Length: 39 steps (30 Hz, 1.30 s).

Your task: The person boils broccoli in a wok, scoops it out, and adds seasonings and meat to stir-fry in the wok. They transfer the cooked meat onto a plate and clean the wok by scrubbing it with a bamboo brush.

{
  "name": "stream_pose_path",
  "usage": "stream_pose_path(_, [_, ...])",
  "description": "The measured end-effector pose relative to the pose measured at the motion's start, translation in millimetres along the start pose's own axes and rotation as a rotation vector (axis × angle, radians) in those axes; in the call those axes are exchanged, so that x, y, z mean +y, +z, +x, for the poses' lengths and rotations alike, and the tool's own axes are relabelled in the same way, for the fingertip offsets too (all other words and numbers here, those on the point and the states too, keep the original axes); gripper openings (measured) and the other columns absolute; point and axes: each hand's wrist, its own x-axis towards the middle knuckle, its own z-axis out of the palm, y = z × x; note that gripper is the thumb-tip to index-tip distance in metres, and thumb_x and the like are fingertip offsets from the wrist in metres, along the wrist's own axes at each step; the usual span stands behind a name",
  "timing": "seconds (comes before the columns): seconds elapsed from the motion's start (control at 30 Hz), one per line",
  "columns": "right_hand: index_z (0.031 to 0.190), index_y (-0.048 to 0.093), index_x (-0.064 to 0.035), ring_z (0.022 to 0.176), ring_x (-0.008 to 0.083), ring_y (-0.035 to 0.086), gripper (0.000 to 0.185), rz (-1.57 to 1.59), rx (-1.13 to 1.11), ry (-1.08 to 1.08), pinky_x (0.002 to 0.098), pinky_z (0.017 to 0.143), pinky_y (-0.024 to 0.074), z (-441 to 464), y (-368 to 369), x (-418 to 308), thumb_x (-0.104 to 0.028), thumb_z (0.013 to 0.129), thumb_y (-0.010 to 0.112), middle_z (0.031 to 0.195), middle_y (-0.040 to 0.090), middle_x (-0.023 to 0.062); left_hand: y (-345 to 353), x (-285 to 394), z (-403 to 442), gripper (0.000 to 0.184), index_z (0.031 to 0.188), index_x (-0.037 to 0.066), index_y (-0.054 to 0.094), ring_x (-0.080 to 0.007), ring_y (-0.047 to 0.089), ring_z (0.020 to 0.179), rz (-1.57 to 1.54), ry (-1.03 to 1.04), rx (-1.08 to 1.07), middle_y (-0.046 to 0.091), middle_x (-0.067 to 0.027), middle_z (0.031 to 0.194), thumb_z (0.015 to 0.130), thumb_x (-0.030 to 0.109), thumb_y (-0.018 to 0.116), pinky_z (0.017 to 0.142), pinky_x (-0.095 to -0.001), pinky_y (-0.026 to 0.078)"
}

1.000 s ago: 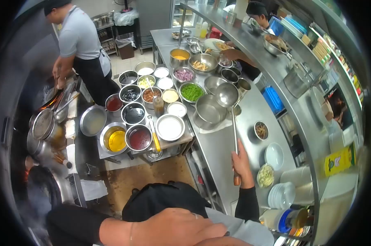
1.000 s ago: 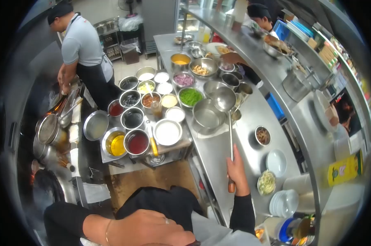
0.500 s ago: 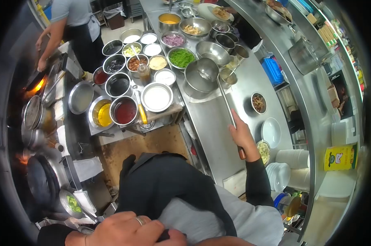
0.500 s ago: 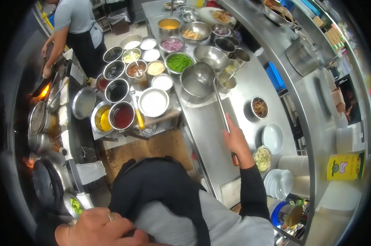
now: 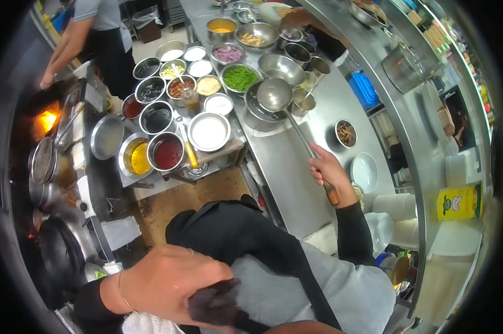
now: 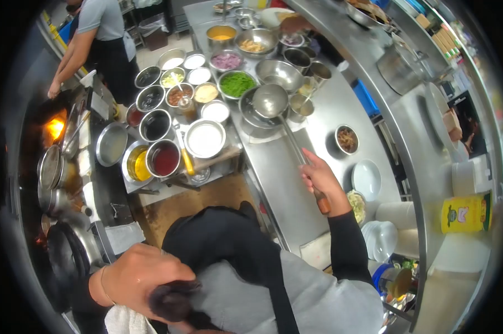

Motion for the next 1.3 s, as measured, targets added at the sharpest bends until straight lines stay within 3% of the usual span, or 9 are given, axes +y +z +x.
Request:
stream_pose_path(0.1, [0.162,0.021,-0.0080,0.050,0.0085,0.044,0.075,0.120,-0.046,0.023,0.0254,0.042,0.0350,-0.6,-1.1,-4.4,-0.006,0.096,0.058,0.076,0.051,0.0018,-1.3,-26.2,-13.1,0.066,0.099,0.003,0.065,-0.0225,0.071,0.069,-0.232,0.028,-0.004,0.071,-0.0087,0.085,0.062,0.047,0.098,0.061,-0.0296,0.055])
stream_pose_path(0.17, [0.162,0.019,-0.0084,0.051,0.0081,0.043,0.076,0.178,-0.060,0.028,0.0244,0.042,0.0332,0.2,-0.6,-2.3,-0.006,0.097,0.058,0.077,0.051,0.0019,1.9,-42.9,-30.6,0.068,0.106,0.001,0.062,-0.0188,0.071,0.072,-0.405,-0.153,0.265,0.071,-0.0070,0.087,0.065,0.044,0.097,0.064,-0.0290,0.055])
stream_pose_path(0.23, [0.162,0.019,-0.0082,0.051,0.0082,0.043,0.075,0.258,-0.064,0.034,0.0237,0.043,0.0328,-3.6,2.4,-5.4,-0.006,0.097,0.057,0.078,0.051,0.0028,3.8,-51.7,-40.9,0.053,0.108,0.003,0.063,-0.0140,0.067,0.085,-0.514,-0.429,0.422,0.068,-0.0057,0.095,0.073,0.029,0.093,0.074,-0.0276,0.052])
stream_pose_path(0.37, [0.162,0.021,-0.0101,0.051,0.0085,0.041,0.073,0.290,-0.048,0.035,0.0229,0.041,0.0318,-15.2,10.1,-11.1,-0.004,0.098,0.056,0.077,0.049,0.0031,26.6,-110.8,-62.2,0.038,0.109,0.002,0.061,-0.0094,0.059,0.084,-0.418,-0.624,0.659,0.063,-0.0010,0.089,0.082,0.020,0.082,0.082,-0.0265,0.049])
stream_pose_path(0.63, [0.159,0.027,-0.0045,0.039,0.0046,0.034,0.068,0.033,-0.037,-0.059,0.0199,0.032,0.0241,-79.5,58.5,-54.4,-0.001,0.095,0.051,0.062,0.043,-0.0012,116.2,-229.2,-167.1,0.037,0.104,0.001,0.063,-0.0167,0.065,0.082,-0.251,-0.818,0.871,0.068,-0.0078,0.089,0.087,0.030,0.079,0.077,-0.0341,0.053])
stream_pose_path(0.77, [0.159,0.029,-0.0044,0.036,0.0054,0.035,0.070,-0.211,-0.092,-0.084,0.0206,0.031,0.0264,-96.4,117.9,-73.8,0.000,0.092,0.051,0.058,0.043,-0.0018,159.3,-244.6,-217.9,0.037,0.106,0.001,0.064,-0.0211,0.067,0.083,-0.339,-0.833,1.210,0.070,-0.0099,0.091,0.087,0.030,0.078,0.079,-0.0365,0.054])
stream_pose_path(1.0, [0.159,0.029,-0.0036,0.036,0.0062,0.036,0.074,-0.275,-0.537,0.039,0.0218,0.031,0.0278,-82.5,317.6,-64.8,0.004,0.089,0.050,0.055,0.042,-0.0017,140.0,-214.2,-364.7,0.036,0.105,0.003,0.065,-0.0404,0.069,0.087,0.177,-1.083,1.483,0.071,-0.0196,0.088,0.079,0.025,0.077,0.078,-0.0432,0.055])
stream_pose_path(1.17, [0.159,0.030,-0.0045,0.038,0.0051,0.037,0.071,-0.317,-1.007,0.176,0.0215,0.033,0.0276,-55.3,517.7,-24.6,0.005,0.092,0.052,0.057,0.043,-0.0025,89.6,-191.3,-526.9,0.050,0.123,0.006,0.064,-0.0394,0.061,0.121,0.580,-1.350,1.481,0.058,-0.0221,0.136,0.076,0.017,0.074,0.098,-0.0451,0.052])
stream_pose_path(1.3, [0.161,0.026,-0.0074,0.044,0.0058,0.039,0.070,-0.394,-1.270,0.271,0.0223,0.038,0.0324,-28.1,669.3,28.6,0.002,0.096,0.053,0.065,0.045,-0.0009,69.0,-213.6,-632.3,0.052,0.129,0.007,0.061,-0.0409,0.068,0.103,0.836,-1.601,1.478,0.061,-0.0190,0.128,0.080,0.020,0.072,0.092,-0.0490,0.055])
